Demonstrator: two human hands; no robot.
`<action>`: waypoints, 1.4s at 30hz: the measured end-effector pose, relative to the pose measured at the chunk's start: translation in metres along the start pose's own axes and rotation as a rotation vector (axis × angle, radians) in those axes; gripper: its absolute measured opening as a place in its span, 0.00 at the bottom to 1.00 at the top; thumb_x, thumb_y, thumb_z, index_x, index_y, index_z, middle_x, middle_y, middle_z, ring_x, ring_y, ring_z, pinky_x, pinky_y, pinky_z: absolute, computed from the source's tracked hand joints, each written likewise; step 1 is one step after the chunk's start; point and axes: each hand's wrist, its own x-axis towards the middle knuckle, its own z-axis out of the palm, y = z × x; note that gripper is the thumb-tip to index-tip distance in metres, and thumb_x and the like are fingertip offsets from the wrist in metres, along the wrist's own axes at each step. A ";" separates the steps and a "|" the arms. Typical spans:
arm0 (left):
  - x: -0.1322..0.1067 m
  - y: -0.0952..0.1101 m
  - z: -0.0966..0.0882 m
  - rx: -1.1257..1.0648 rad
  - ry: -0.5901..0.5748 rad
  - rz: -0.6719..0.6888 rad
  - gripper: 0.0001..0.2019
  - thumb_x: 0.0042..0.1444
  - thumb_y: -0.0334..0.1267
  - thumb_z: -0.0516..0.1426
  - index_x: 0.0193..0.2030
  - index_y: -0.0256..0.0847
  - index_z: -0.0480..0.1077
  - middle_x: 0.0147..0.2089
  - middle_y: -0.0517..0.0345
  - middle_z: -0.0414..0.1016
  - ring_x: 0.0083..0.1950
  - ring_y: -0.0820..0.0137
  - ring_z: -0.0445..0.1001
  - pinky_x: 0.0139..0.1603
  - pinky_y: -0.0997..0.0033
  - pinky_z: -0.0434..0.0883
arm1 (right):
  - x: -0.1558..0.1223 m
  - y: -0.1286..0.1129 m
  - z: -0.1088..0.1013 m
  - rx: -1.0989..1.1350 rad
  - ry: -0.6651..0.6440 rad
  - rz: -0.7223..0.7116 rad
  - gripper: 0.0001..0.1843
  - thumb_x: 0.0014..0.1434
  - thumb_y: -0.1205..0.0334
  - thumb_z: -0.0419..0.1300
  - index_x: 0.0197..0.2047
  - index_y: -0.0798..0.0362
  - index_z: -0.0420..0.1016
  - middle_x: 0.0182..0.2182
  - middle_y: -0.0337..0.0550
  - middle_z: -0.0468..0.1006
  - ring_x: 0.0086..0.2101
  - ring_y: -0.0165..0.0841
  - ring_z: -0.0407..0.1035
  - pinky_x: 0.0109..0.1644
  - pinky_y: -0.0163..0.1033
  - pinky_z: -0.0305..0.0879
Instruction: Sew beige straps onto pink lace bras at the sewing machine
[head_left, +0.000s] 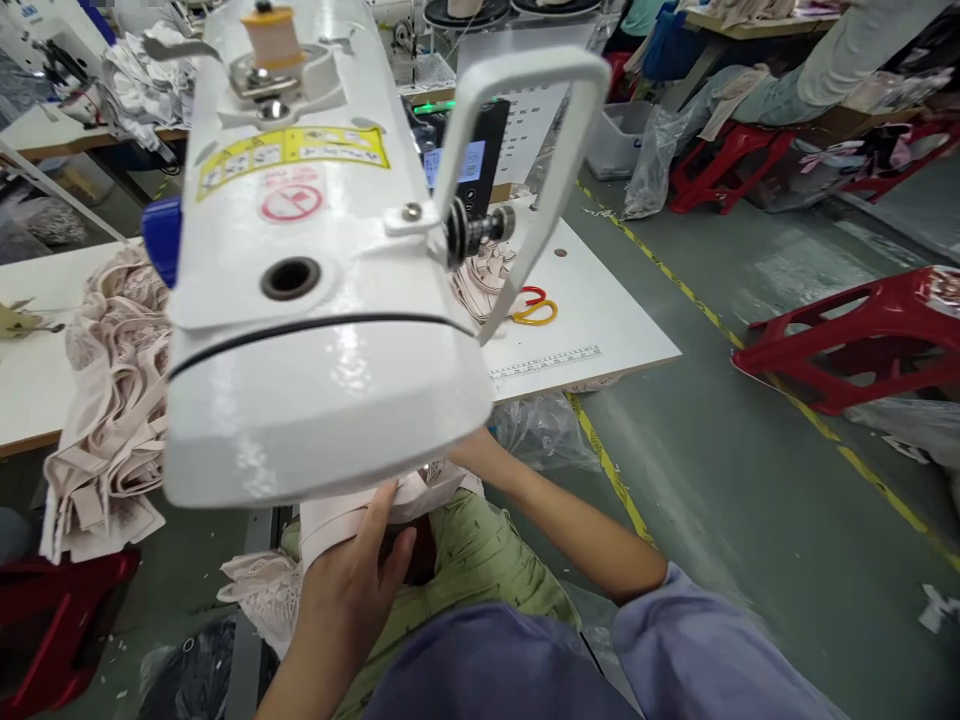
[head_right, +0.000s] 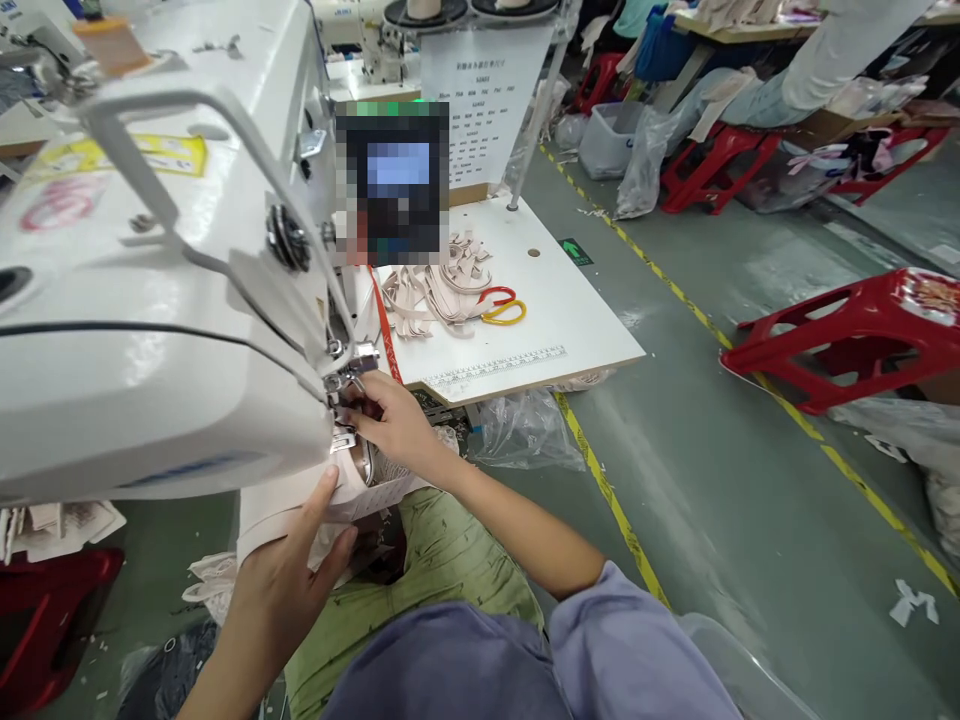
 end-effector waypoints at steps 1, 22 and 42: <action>-0.001 0.000 -0.002 0.000 -0.017 -0.021 0.30 0.66 0.46 0.52 0.72 0.46 0.50 0.50 0.49 0.80 0.32 0.65 0.80 0.22 0.75 0.68 | -0.001 0.001 0.001 0.033 0.031 0.003 0.07 0.60 0.55 0.59 0.38 0.48 0.73 0.41 0.44 0.75 0.40 0.39 0.71 0.47 0.45 0.70; 0.003 0.006 -0.005 -0.025 -0.003 0.023 0.28 0.65 0.44 0.53 0.70 0.44 0.55 0.48 0.49 0.81 0.37 0.63 0.81 0.23 0.76 0.66 | -0.022 0.004 -0.007 0.177 0.150 0.108 0.07 0.63 0.57 0.57 0.41 0.51 0.71 0.45 0.45 0.71 0.37 0.31 0.66 0.42 0.38 0.68; 0.003 0.025 -0.008 -0.107 -0.014 -0.232 0.43 0.64 0.46 0.54 0.73 0.26 0.32 0.20 0.60 0.74 0.13 0.66 0.68 0.15 0.72 0.61 | -0.039 0.005 -0.002 0.326 0.168 0.189 0.12 0.63 0.53 0.56 0.45 0.52 0.71 0.38 0.41 0.72 0.35 0.31 0.66 0.37 0.37 0.63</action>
